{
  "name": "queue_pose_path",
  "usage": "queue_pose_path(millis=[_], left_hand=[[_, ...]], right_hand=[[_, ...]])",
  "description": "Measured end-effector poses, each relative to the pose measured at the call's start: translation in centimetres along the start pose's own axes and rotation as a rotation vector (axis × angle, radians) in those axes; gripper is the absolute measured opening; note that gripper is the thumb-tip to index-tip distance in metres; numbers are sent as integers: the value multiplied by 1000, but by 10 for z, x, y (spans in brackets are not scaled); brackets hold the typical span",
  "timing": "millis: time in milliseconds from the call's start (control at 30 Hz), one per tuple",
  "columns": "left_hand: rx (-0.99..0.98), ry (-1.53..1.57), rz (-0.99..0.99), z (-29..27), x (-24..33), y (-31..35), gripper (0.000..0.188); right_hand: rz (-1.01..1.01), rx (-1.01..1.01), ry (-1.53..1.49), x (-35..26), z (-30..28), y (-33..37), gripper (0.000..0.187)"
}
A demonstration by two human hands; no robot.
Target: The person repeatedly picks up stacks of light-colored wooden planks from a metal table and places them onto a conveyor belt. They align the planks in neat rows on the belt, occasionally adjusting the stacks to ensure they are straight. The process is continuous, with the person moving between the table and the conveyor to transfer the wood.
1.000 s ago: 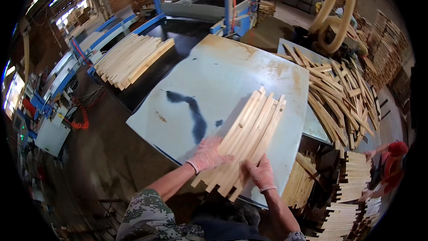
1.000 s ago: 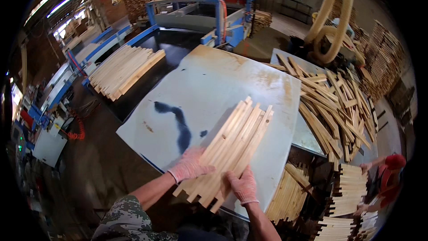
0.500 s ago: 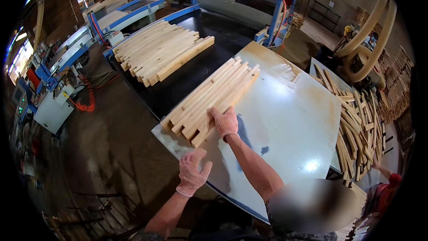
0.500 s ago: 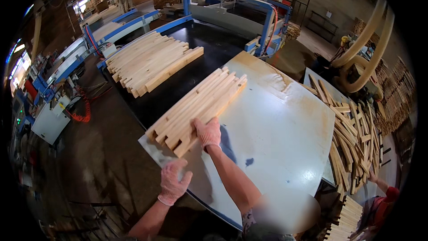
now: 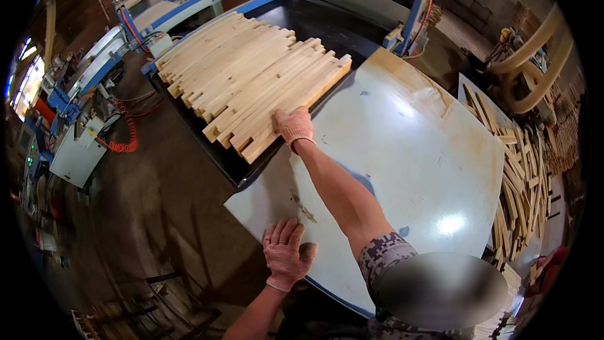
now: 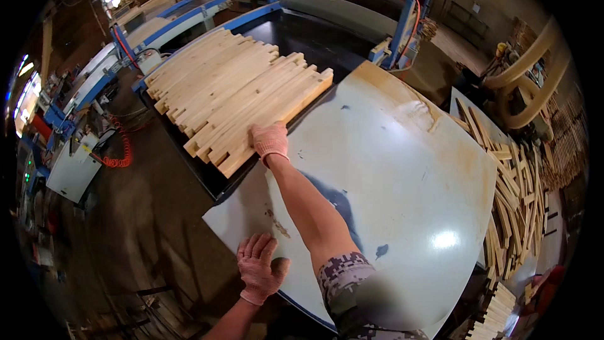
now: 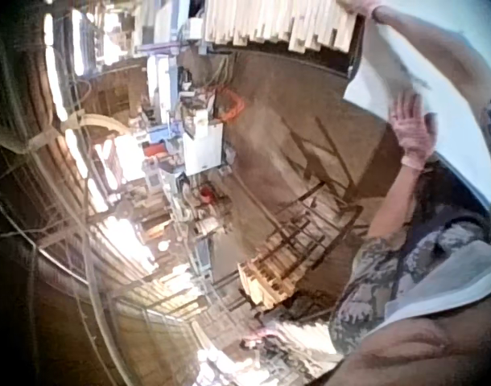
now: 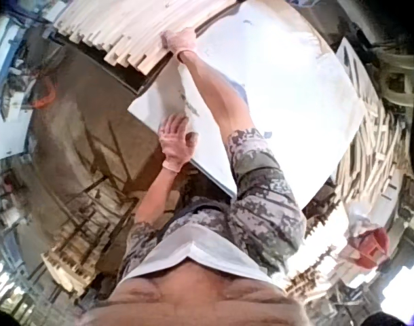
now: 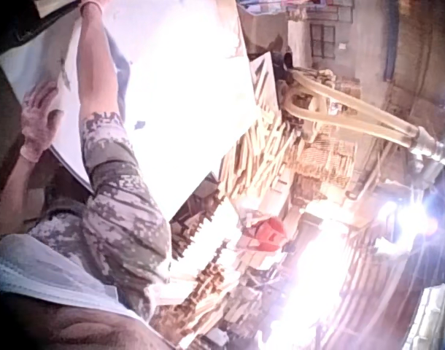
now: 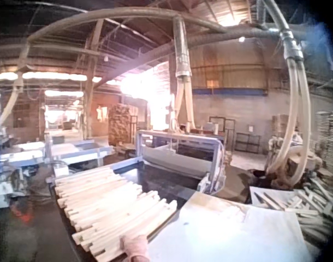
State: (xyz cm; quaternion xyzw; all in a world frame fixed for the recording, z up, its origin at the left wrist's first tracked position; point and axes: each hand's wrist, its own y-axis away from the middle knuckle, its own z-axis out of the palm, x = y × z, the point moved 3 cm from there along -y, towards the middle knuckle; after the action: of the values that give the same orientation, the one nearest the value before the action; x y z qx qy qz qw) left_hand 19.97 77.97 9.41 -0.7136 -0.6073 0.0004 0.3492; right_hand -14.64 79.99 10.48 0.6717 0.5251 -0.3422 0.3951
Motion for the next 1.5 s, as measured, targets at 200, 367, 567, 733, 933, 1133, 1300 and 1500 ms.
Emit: queue_pose_path(millis=[200,367,567,733,933,1133,1300,1500], left_hand=[[-22,-12,23,-4,-4,-6,57],[-32,31,35,-11,-2,-18,53],[-104,418,7,-20,-68,-53,37],[32,480,-257,-76,-203,-134,19],[77,162,-370,-136,-385,-266,44],[-73,-334,-546,-191,-544,-390,82],[-210,-636,-610,-218,-646,-508,91],[-231,-700,-509,-224,-726,-612,87]], right_hand=[[-82,-72,73,4,-4,4,79],[-306,142,-124,37,-6,13,78],[-256,125,-401,41,-3,1,75],[-284,170,-431,27,0,7,69],[-256,337,-547,35,1,0,64],[-194,405,-486,31,11,-9,64],[-191,407,-435,23,17,-10,63],[-163,508,-337,42,25,-11,61]])
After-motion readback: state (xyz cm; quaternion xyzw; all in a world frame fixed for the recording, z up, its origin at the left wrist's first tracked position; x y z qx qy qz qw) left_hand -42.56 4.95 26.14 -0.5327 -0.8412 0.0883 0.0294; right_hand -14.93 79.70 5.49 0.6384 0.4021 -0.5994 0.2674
